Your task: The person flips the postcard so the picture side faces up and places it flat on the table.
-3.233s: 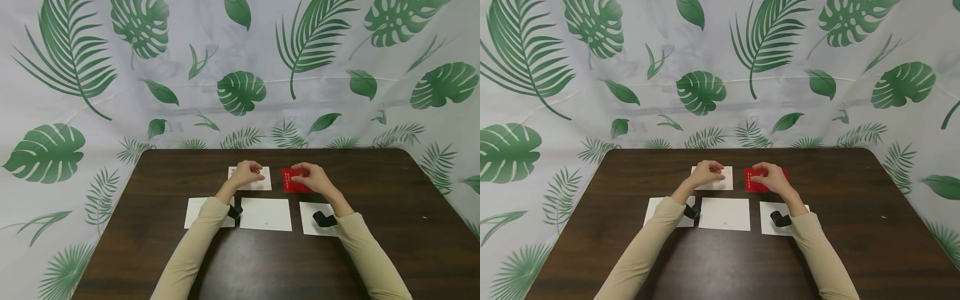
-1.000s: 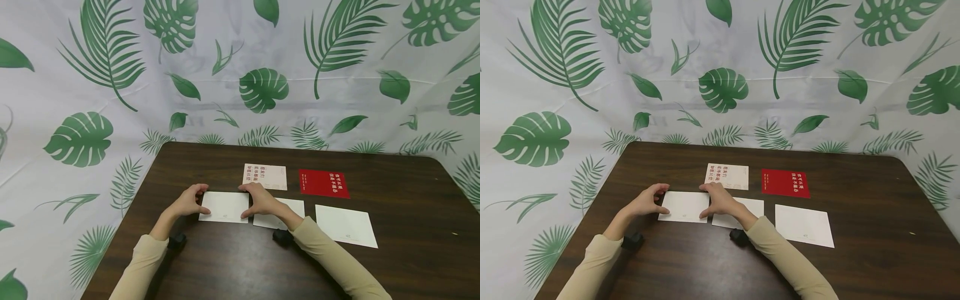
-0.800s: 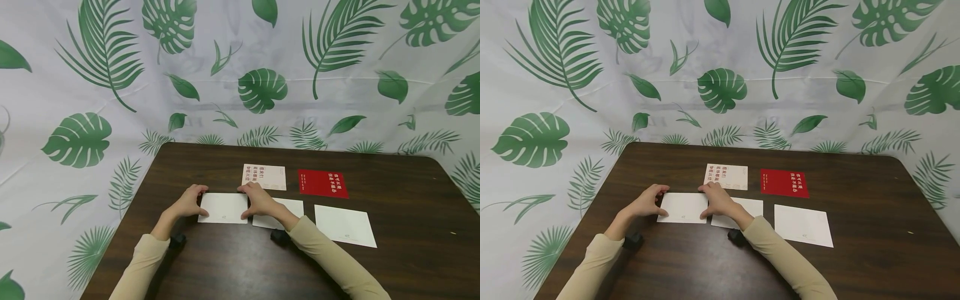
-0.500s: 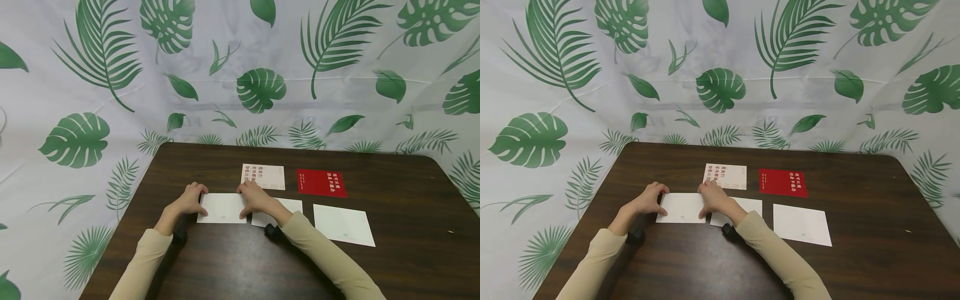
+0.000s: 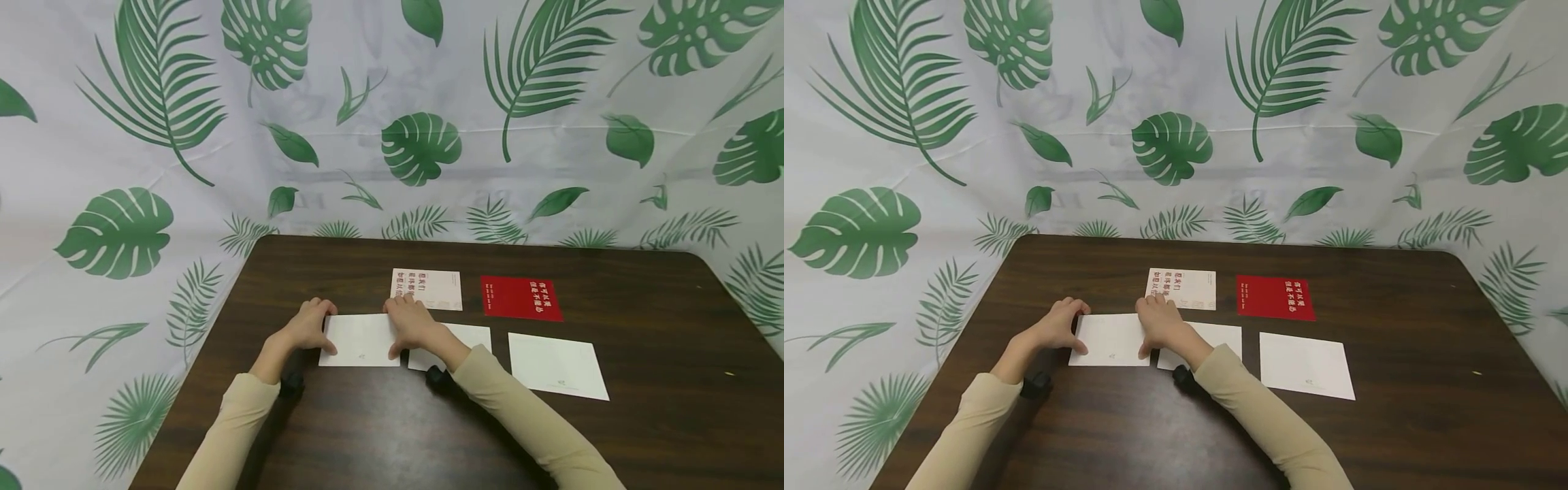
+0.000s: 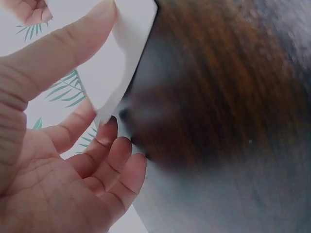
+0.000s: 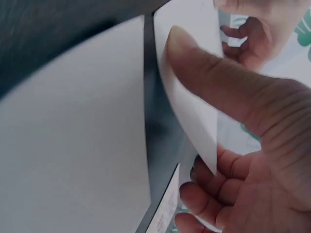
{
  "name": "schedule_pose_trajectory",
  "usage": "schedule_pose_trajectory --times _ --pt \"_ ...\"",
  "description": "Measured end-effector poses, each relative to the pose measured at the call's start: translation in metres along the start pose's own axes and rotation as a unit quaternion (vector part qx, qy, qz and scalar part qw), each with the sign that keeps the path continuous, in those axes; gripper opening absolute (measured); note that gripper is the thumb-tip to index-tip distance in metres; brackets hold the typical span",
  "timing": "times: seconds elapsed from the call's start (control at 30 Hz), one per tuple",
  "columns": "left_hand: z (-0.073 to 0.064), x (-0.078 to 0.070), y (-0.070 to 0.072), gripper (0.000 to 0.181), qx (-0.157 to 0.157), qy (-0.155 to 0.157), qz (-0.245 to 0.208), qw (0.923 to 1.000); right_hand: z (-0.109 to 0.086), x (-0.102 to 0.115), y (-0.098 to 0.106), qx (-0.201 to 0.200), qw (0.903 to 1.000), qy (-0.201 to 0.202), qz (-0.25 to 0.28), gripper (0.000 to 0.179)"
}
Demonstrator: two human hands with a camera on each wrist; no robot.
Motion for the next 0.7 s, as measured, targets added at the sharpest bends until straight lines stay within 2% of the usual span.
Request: schedule_pose_trajectory --times 0.07,0.17,0.33,0.5,0.57,0.7 --pt "-0.002 -0.002 0.002 0.063 -0.008 -0.018 -0.003 0.9998 -0.001 0.001 0.0 -0.005 0.9999 -0.005 -0.009 0.08" --pt "-0.004 0.0 0.003 0.064 -0.013 -0.036 -0.031 0.9988 -0.004 0.003 0.001 -0.02 0.9994 -0.021 -0.019 0.079" --pt "-0.004 0.011 0.0 0.059 -0.025 -0.037 -0.103 0.9937 -0.008 0.004 0.003 -0.048 0.9979 -0.042 -0.014 0.067" --pt "-0.007 0.017 0.002 0.033 -0.027 -0.051 -0.13 0.9898 -0.013 0.001 0.005 -0.057 0.9958 -0.033 0.064 0.05" --pt "-0.011 0.018 0.006 0.029 -0.025 -0.053 -0.164 0.9847 -0.016 0.0 0.007 -0.061 0.9925 -0.016 0.105 0.045" --pt "-0.017 0.018 0.015 0.022 -0.023 -0.064 -0.232 0.9704 -0.023 -0.003 0.01 -0.067 0.9827 0.036 0.169 0.022"
Point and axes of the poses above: each hand's wrist, its own z-axis towards the middle knuckle, its own y-axis out of the back of the hand, x = y × z, the point moved 4 cm from there along z, towards the middle knuckle, and after that the axes turned 3 degrees about x, right-handed, at the moved point
